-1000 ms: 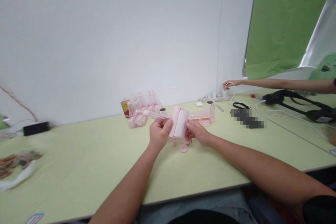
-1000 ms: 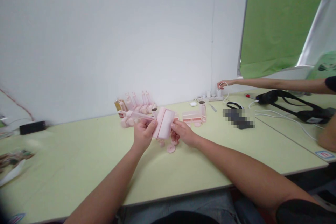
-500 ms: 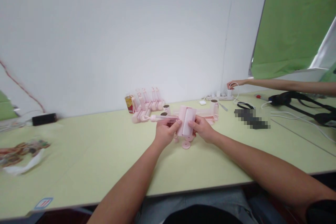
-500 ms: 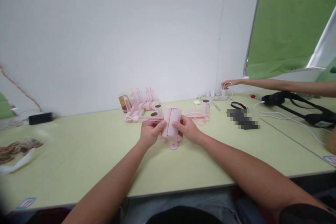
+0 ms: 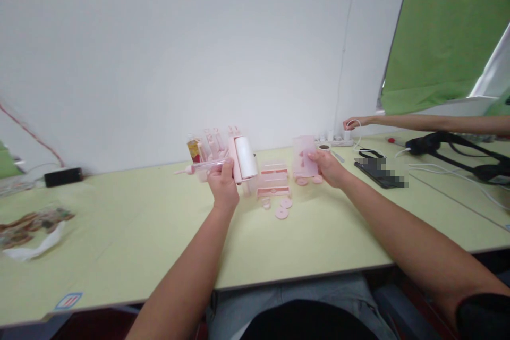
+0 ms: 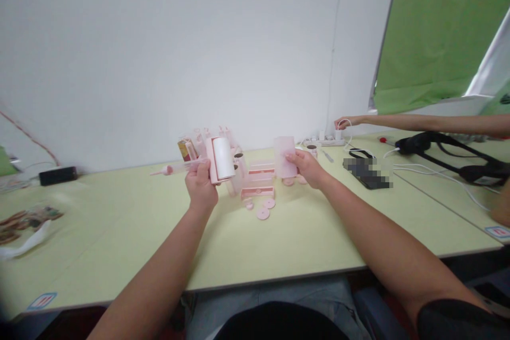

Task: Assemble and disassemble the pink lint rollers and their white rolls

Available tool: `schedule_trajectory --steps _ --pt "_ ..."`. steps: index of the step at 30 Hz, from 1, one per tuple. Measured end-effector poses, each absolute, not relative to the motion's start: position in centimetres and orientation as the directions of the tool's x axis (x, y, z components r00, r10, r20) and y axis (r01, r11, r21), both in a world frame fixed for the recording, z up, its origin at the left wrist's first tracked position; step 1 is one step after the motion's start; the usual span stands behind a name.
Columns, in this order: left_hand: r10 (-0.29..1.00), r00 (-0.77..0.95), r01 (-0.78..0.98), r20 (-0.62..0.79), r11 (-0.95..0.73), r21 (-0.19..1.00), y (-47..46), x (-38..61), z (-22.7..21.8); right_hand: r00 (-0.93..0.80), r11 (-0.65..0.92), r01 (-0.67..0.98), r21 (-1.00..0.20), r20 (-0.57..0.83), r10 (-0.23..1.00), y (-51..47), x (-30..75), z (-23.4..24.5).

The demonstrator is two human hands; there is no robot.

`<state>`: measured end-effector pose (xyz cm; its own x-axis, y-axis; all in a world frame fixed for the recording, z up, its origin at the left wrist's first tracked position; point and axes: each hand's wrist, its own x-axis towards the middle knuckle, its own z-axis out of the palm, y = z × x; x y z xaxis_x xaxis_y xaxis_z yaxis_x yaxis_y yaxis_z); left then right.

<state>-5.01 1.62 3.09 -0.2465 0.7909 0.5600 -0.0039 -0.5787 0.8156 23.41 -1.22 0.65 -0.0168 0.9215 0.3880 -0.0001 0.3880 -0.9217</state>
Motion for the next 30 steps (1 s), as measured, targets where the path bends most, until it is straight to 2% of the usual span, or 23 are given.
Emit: schedule_trajectory --steps 2,4,6,8,12,18,24,30 --pt "0.802 -0.253 -0.055 0.542 -0.571 0.819 2.1 -5.1 2.9 -0.103 0.409 0.181 -0.894 0.397 0.912 -1.4 25.4 1.4" --pt "0.802 -0.245 -0.069 0.545 -0.575 0.815 2.2 -5.0 2.6 -0.194 0.415 0.462 -0.784 0.367 0.91 -1.7 27.3 2.1" --pt "0.793 -0.232 -0.038 0.564 -0.586 0.809 2.0 -4.7 2.4 -0.26 0.373 0.67 -0.642 0.267 0.928 -2.0 28.9 2.3" --pt "0.778 -0.217 -0.002 0.59 -0.605 0.796 1.7 -4.4 2.3 -0.297 0.325 0.772 -0.546 0.143 0.944 -2.1 29.9 2.2" --pt "0.775 -0.193 0.037 0.602 -0.607 0.794 1.5 -4.3 2.2 -0.295 0.262 0.878 -0.401 -0.023 0.955 -1.8 30.0 1.4" --pt "0.771 -0.22 0.026 0.598 -0.608 0.793 2.2 -4.6 1.9 -0.255 0.229 0.942 -0.246 -0.08 0.964 -1.0 27.7 -0.1" --pt "0.782 -0.202 0.016 0.589 -0.599 0.801 2.1 -4.5 2.0 -0.196 0.194 0.975 -0.113 -0.008 0.981 -0.4 26.3 -1.5" --pt "0.78 -0.177 0.038 0.6 -0.604 0.796 1.6 -4.4 2.2 -0.103 0.107 0.992 -0.07 0.062 0.993 -0.2 26.1 -1.6"
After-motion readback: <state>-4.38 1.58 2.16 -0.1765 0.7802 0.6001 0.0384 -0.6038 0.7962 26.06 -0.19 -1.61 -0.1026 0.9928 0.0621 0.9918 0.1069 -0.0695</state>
